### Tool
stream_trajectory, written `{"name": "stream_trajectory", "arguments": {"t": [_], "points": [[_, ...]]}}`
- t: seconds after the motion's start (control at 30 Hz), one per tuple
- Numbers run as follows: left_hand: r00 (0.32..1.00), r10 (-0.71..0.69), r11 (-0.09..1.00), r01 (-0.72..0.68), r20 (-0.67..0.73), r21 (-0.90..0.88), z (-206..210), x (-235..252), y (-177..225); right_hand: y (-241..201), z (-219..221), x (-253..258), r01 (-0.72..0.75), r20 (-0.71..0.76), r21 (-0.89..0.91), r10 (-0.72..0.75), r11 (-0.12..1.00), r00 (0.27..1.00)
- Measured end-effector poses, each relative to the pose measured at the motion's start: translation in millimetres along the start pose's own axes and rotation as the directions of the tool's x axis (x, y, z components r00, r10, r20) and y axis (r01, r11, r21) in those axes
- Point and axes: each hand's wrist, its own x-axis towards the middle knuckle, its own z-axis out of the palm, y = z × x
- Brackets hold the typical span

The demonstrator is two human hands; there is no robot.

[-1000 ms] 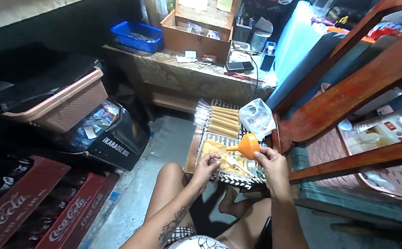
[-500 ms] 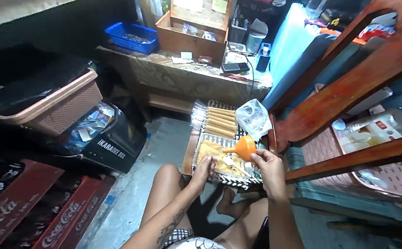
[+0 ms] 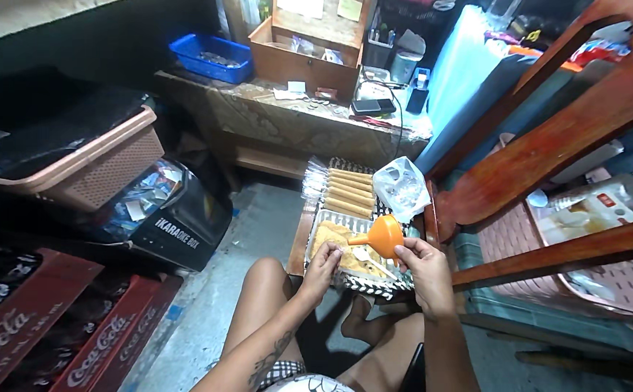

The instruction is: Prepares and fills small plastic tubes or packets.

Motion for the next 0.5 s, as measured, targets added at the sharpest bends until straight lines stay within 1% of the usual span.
{"name": "stream_trajectory", "arguments": {"t": [0.17,0.33,0.5], "points": [[0.998,0.037,0.999,-0.038,-0.045,-0.021,1.4,0.4,-0.3,2.8,-1.0,-0.5,0.002,0.008,-0.015,-0.002,1.000,1.000],[0.993,0.112,0.993,-0.113,-0.035,-0.030,0.2,0.7,-4.3,4.8,-2.3,-1.7,0.002,0.003,-0.006,-0.002,1.000,1.000],[0.991,0.113,0.994,-0.112,-0.068,0.013,0.5,-0.2,-4.1,1.2,-3.5,-4.7,0.011,-0.010,-0.007,-0.011,1.000,1.000]]}}
